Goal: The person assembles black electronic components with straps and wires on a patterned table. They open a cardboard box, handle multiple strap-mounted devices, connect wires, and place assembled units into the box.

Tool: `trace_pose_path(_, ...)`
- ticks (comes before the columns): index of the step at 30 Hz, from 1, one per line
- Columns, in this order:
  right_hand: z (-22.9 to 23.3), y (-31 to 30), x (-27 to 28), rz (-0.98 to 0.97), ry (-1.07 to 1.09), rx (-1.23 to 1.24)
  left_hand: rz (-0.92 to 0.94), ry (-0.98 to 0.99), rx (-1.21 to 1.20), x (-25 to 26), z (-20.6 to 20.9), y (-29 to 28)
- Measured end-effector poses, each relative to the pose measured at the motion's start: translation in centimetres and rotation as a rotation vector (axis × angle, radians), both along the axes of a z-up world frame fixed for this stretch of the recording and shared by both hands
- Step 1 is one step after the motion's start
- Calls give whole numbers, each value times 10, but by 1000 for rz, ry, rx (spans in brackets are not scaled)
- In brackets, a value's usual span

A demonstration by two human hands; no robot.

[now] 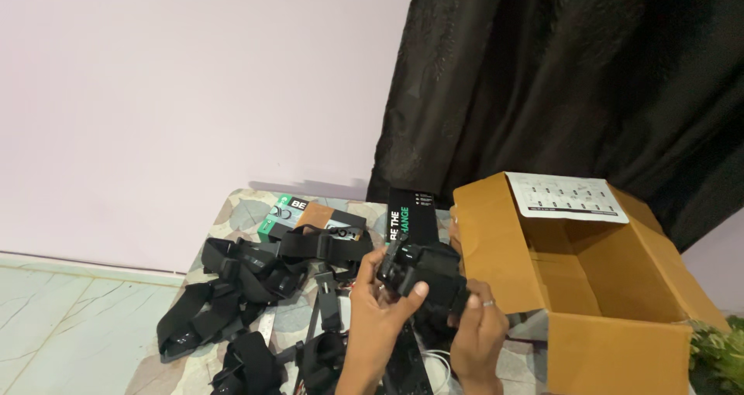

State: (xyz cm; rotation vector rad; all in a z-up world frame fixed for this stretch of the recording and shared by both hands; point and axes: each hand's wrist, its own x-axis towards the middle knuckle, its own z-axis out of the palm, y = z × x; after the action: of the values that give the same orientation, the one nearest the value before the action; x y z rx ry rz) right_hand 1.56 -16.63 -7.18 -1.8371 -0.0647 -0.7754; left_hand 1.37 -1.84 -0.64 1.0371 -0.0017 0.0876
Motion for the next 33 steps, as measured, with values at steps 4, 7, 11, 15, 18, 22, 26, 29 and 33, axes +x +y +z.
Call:
trace_pose_path(4,-11,-1,4,-20,42,1,-53,78,58,-1,2,6)
trace_pose_path(7,-20,-3,16,107,300,342,-73,-30,146,-2,4,9)
trace_pose_path(11,-19,-10,22,263,458,509,-76,-3,162,-3,3,9)
trace_pose_path(15,-14,-2,12,159,218,255,13,72,60,2,0,6)
trace_pose_path(18,-18,1,10,82,110,83,25,171,75,5,-1,7)
trace_pose_path(22,-34,-4,23,245,343,359,-7,-14,97,3,0,10)
trace_pose_path(26,-35,-14,33,413,448,459,-14,40,182,0,2,8)
trace_pose_path(29,-13,-10,30,293,378,603,17,48,159,5,2,4)
trace_pose_path(33,23,-17,15,515,375,577,20,34,116,12,-6,-1)
